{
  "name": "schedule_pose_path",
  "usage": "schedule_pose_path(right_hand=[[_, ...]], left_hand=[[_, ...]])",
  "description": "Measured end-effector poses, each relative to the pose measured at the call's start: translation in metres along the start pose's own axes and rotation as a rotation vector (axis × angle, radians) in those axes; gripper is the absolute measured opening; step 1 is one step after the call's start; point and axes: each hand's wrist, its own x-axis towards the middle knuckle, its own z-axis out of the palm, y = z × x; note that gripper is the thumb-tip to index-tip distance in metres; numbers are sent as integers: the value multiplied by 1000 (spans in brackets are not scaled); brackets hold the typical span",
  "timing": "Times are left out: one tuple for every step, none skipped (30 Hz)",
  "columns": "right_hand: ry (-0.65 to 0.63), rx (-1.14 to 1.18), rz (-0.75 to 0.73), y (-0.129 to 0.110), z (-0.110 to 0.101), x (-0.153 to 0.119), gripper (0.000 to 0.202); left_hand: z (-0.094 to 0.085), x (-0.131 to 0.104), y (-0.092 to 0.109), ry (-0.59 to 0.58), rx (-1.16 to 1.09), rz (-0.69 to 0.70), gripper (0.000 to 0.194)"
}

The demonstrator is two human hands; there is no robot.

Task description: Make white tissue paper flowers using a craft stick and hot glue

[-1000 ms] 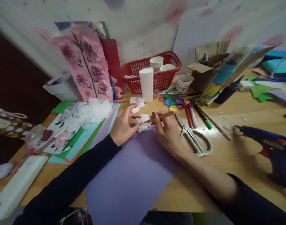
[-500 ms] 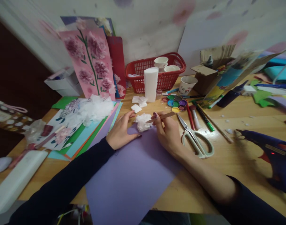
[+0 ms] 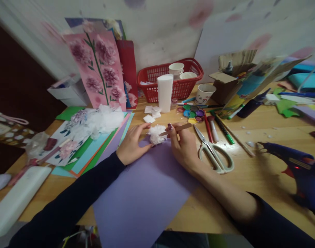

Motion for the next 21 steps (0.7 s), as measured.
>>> schedule_pose_path(right_hand=[[0,-12,-1,0,0,0,29],[0,-24,1,1,0,0,29],[-1,-35,4,1,1,0,29],[-3,-44,8,2,1,0,29],[-5,-50,11,2,1,0,30],[-8,-53,11,2,1,0,30],[-15,-57,7,2,1,0,30],[-24,-62,2,2,2,1,30],[-34,-70,-3,1,2,1,30],[-42,-76,-6,1,2,1,30],[-43,-79,-9,0,2,1,30],[-37,-81,-11,0,2,1,30],[-26,-79,-13,0,1,1,29],[-13,-75,-13,-1,1,1,29],[-2,-71,-12,-1,1,0,29],[3,-70,-10,-1,0,0,29],[3,-69,-4,-1,0,0,29],[0,-68,2,-1,0,0,29],[-1,-66,7,-1,0,1,30],[2,-63,11,-1,0,1,30],[6,-59,14,-1,0,1,30]], left_hand=[[-1,1,3,19,25,49,50],[-2,2,6,30,54,93,44],[-2,3,7,34,83,127,40],[-1,4,8,33,110,151,36],[-1,4,8,29,135,162,33],[1,5,7,24,158,164,31],[2,5,5,18,180,161,30],[3,4,4,14,198,157,30],[4,4,3,9,211,155,30],[5,3,2,7,221,156,30],[5,3,2,9,227,161,29],[5,3,2,15,231,172,28],[6,3,3,20,236,186,26],[6,3,4,28,245,198,24],[6,3,5,35,258,208,22],[7,4,5,42,275,210,20],[7,5,5,50,296,206,19],[8,6,5,59,316,197,17],[9,7,5,69,334,188,15],[9,9,4,81,347,179,14],[10,10,3,90,355,173,12]])
